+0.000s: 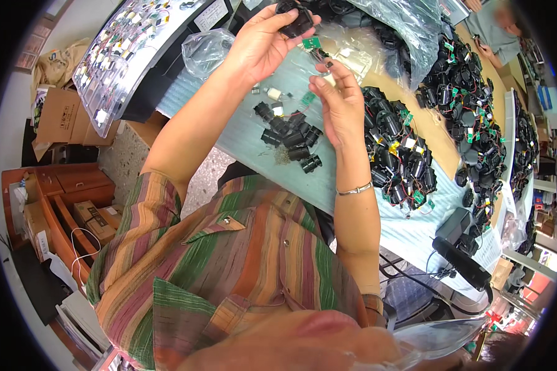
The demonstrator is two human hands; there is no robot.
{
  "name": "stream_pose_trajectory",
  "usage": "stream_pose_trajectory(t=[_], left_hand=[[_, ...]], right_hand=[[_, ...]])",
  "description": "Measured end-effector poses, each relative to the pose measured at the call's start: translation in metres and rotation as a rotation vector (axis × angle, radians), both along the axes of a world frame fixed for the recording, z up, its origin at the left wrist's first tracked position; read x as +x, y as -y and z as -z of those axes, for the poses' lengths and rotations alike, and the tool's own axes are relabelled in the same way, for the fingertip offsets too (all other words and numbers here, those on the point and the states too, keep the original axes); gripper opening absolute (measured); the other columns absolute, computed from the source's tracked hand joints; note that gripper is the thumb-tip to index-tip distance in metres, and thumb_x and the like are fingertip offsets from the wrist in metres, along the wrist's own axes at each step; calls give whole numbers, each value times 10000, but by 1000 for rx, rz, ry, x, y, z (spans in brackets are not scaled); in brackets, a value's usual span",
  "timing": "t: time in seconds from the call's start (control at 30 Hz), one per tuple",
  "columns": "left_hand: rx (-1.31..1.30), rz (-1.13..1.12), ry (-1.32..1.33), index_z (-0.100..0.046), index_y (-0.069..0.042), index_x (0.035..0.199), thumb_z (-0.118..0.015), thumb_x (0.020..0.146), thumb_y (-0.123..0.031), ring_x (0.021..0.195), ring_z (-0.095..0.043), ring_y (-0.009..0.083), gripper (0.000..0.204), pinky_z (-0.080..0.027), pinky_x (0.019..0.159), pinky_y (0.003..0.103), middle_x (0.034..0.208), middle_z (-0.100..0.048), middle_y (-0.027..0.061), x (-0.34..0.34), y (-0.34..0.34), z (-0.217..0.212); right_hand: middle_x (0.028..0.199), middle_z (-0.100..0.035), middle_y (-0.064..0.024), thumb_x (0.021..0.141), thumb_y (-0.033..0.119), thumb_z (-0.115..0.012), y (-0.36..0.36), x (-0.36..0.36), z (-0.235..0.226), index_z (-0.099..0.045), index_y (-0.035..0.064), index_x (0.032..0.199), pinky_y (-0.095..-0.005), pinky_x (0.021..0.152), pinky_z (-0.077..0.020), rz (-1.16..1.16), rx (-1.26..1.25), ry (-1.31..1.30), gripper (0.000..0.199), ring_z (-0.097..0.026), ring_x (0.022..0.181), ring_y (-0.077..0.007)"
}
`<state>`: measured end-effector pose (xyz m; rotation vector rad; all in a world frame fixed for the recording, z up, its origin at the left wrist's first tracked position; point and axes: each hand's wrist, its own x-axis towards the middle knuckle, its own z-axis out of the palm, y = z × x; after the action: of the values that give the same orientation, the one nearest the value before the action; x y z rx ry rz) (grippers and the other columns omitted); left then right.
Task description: The person assembles small black cylindrical electronic components by hand. They pick up a housing, insert a white cylindrical insert, and attach a circuit board with wires, repeating this process for multiple units on a cluttered workbench.
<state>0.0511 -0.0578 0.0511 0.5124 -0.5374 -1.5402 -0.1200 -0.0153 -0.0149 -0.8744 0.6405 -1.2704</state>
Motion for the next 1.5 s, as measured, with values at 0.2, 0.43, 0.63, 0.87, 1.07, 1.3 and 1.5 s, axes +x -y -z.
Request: stream_pose_trajectory(t=[0.2, 0.43, 0.63, 0.87, 1.07, 1.3, 1.5], left_hand=[[-40, -44, 178, -586, 6, 1173, -566, 975, -53, 1074, -666, 281, 208, -537, 962, 381, 1079, -667, 130, 17, -2, 19], [-33, 149, 685, -552, -27, 1227, -577, 972, -68, 1043, -681, 274, 259, -594, 832, 354, 1066, -657, 112, 18, -12, 16], [-36, 121, 553, -435, -82, 1394, -598, 978, -115, 1038, -684, 264, 448, -599, 729, 299, 1161, -634, 142, -6, -23, 12], [-6, 151, 312, -344, -83, 1474, -398, 1026, -81, 1189, -540, 173, 451, -513, 976, 404, 1324, -510, 87, -43, -48, 24], [-51, 110, 444, -333, -74, 1485, -380, 1020, -45, 1185, -513, 136, 468, -488, 989, 350, 1300, -494, 69, -55, -56, 29], [-185, 73, 488, -334, -44, 1474, -380, 1026, -36, 1144, -531, 137, 450, -499, 954, 323, 1325, -485, 99, -56, -54, 39], [-263, 5, 554, -419, -41, 1409, -513, 990, -34, 1031, -523, 80, 430, -471, 839, 239, 1201, -546, 47, -53, -57, 47]], right_hand=[[1106, -649, -120, 939, -4, -613, 5, -11, 2, -556, -30, 1277, -304, 867, -553, 74, 30, 142, 343, -660, 930, -171], [1050, -650, -79, 900, -42, -650, 10, -31, -15, -539, -18, 1290, -306, 872, -538, 247, -136, 216, 407, -644, 928, -164], [1054, -648, -67, 904, -14, -656, 5, -49, -26, -562, -24, 1257, -347, 935, -490, 270, -261, 46, 365, -632, 974, -181], [1085, -621, -64, 912, -57, -623, -10, -32, -29, -548, -26, 1277, -254, 819, -504, 171, -234, -265, 374, -629, 939, -128], [1122, -586, -98, 871, -43, -694, -9, -26, -23, -665, -14, 1111, -224, 748, -504, 295, -366, -498, 244, -608, 851, -92], [997, -617, -92, 785, -19, -769, -10, -19, -19, -684, 26, 1068, -236, 689, -517, 507, -535, -759, 299, -610, 795, -121], [973, -616, -80, 729, 10, -799, -14, -17, -19, -681, 56, 1067, -310, 671, -475, 596, -670, -973, 361, -553, 795, -193]])
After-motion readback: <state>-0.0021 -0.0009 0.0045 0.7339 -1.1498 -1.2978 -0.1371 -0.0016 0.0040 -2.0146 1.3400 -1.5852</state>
